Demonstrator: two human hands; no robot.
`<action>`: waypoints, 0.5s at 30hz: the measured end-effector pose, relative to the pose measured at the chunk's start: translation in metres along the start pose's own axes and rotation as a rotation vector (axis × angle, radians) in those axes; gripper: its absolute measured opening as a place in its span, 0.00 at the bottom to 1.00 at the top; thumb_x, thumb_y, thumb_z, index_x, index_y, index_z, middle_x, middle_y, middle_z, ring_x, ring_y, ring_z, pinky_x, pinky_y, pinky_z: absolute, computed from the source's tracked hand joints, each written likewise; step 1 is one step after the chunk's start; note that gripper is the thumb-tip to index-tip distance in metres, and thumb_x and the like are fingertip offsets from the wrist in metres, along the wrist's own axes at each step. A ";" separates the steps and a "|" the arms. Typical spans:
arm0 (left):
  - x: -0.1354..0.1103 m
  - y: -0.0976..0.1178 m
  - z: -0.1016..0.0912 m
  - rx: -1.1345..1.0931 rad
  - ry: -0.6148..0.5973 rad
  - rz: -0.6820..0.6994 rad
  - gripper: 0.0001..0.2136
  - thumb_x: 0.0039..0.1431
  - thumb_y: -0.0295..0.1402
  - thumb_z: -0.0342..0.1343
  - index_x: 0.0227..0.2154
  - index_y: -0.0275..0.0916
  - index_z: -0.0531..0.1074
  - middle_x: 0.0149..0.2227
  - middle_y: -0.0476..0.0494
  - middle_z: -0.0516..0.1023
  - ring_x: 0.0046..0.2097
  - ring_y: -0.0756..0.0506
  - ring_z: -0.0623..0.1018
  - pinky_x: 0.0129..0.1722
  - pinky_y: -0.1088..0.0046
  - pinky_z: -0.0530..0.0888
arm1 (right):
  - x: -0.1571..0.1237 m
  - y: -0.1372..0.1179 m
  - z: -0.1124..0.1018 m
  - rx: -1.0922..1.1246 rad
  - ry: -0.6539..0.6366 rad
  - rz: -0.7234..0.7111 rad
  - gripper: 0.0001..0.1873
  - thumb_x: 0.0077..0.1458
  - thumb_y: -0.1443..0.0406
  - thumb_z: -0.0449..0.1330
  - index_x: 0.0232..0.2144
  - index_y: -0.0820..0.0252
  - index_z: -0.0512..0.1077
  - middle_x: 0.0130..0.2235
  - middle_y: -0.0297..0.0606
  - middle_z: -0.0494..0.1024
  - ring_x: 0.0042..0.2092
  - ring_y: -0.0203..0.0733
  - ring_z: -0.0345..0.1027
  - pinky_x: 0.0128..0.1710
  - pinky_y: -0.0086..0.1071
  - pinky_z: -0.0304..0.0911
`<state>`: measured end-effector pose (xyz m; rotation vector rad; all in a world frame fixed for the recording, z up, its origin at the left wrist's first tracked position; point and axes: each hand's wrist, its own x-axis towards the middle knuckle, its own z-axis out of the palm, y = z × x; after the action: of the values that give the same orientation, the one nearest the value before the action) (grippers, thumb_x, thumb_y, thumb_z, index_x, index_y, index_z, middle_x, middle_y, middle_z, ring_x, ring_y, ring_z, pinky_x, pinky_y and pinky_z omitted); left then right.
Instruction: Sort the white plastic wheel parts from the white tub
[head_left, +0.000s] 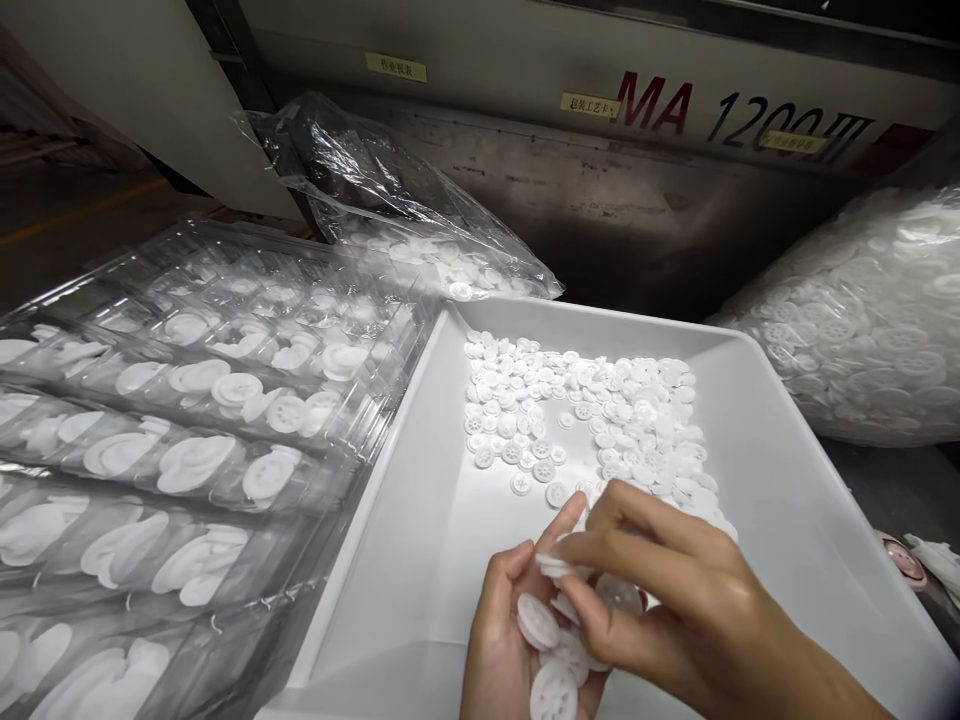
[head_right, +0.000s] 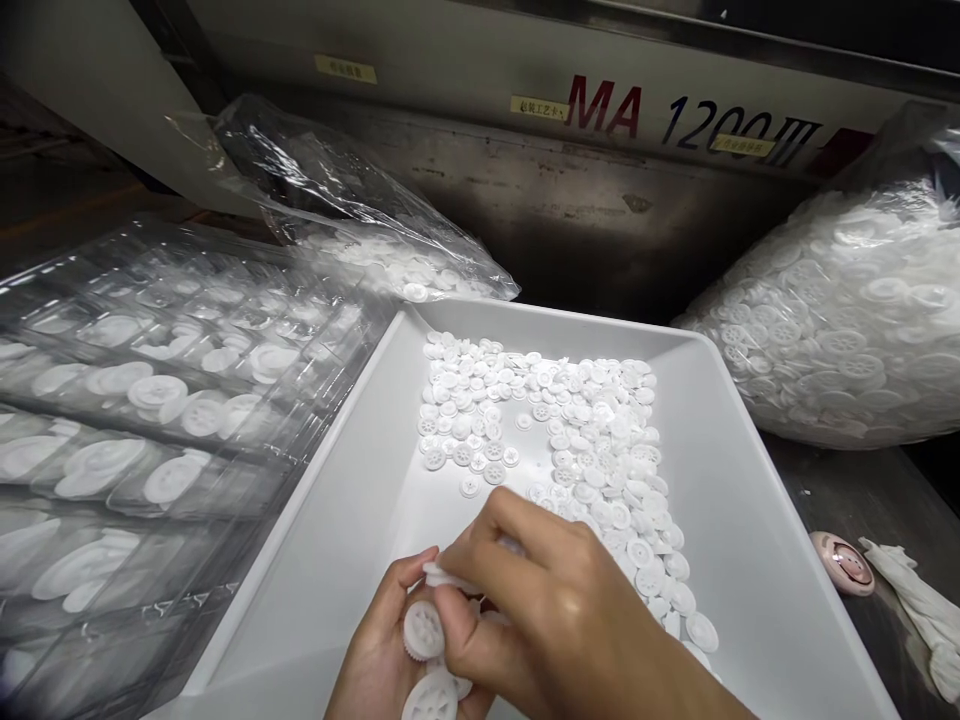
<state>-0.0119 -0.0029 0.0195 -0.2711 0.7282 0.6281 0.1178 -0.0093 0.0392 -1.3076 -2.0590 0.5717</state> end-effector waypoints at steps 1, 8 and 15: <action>0.000 0.000 0.000 -0.018 -0.024 0.001 0.19 0.61 0.36 0.44 0.52 0.38 0.66 0.29 0.46 0.79 0.39 0.44 0.78 0.47 0.65 0.68 | -0.001 0.005 -0.004 -0.014 0.011 -0.037 0.12 0.52 0.74 0.56 0.40 0.62 0.72 0.30 0.35 0.66 0.29 0.32 0.63 0.26 0.26 0.61; 0.000 0.002 -0.001 -0.122 -0.116 0.023 0.21 0.62 0.39 0.40 0.52 0.34 0.67 0.51 0.38 0.73 0.50 0.41 0.73 0.54 0.61 0.63 | -0.005 0.038 -0.030 -0.243 -0.240 -0.171 0.17 0.59 0.71 0.54 0.50 0.55 0.66 0.32 0.35 0.65 0.29 0.33 0.60 0.25 0.28 0.55; 0.004 0.002 -0.012 -0.006 -0.193 0.023 0.21 0.62 0.37 0.38 0.56 0.42 0.62 0.49 0.39 0.75 0.49 0.39 0.74 0.54 0.56 0.61 | 0.000 0.035 -0.030 0.040 -0.277 0.027 0.10 0.61 0.67 0.53 0.43 0.54 0.71 0.30 0.34 0.67 0.30 0.32 0.63 0.27 0.27 0.58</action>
<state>-0.0173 -0.0048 0.0080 -0.2042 0.5445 0.6680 0.1616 0.0065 0.0379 -1.2942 -2.2397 0.8425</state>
